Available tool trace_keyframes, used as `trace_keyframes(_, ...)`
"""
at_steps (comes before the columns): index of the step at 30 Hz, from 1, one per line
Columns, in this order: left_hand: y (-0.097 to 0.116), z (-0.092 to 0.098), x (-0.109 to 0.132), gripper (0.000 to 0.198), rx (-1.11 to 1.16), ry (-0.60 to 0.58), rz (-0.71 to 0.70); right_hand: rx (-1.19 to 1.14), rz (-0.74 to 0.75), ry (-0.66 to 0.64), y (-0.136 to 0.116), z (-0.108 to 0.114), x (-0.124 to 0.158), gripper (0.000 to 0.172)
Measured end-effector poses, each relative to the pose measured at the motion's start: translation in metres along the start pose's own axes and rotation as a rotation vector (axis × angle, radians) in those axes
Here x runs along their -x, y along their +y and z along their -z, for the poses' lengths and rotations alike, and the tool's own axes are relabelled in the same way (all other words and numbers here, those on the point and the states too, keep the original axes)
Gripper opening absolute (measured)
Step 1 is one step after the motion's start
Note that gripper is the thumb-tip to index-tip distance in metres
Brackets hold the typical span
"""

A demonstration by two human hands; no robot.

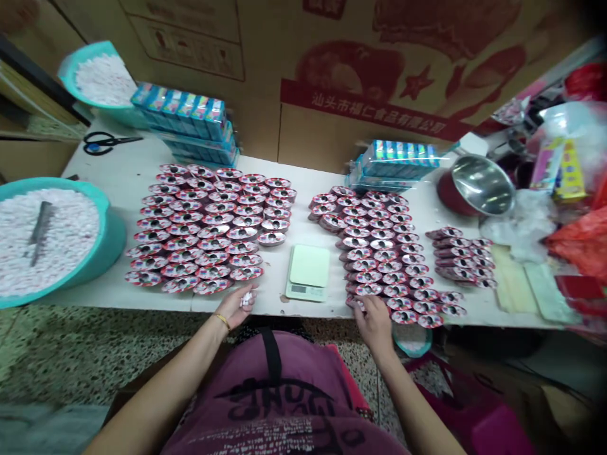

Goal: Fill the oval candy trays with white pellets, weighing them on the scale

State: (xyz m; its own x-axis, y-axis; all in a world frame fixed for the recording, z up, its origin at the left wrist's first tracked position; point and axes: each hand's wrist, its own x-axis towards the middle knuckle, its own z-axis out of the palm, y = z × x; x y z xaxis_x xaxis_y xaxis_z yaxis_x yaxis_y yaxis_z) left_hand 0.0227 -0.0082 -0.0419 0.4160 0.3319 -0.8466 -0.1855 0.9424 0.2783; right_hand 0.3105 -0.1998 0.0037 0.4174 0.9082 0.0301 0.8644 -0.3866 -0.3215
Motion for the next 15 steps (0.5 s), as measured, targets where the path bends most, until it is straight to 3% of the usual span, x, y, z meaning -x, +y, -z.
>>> trace_keyframes(3, -0.016, -0.006, 0.002, 0.018, -0.013, 0.007, 0.072, 0.251, 0.011, -0.153, 0.06, 0.016, 0.037, 0.025)
trace_keyframes(7, -0.027, -0.02, 0.004, 0.018, -0.05, 0.039, 0.092, 0.385, 0.084, -0.24, 0.088, 0.012, 0.048, 0.023)
trace_keyframes(11, -0.026, -0.033, 0.009, 0.017, -0.074, 0.033, 0.071, 0.381, 0.182, -0.254, 0.071, 0.02, 0.044, 0.015)
trace_keyframes(15, -0.027, -0.045, 0.015, 0.013, -0.032, -0.014, 0.046, 0.26, 0.323, -0.29, 0.02, 0.031, 0.022, 0.013)
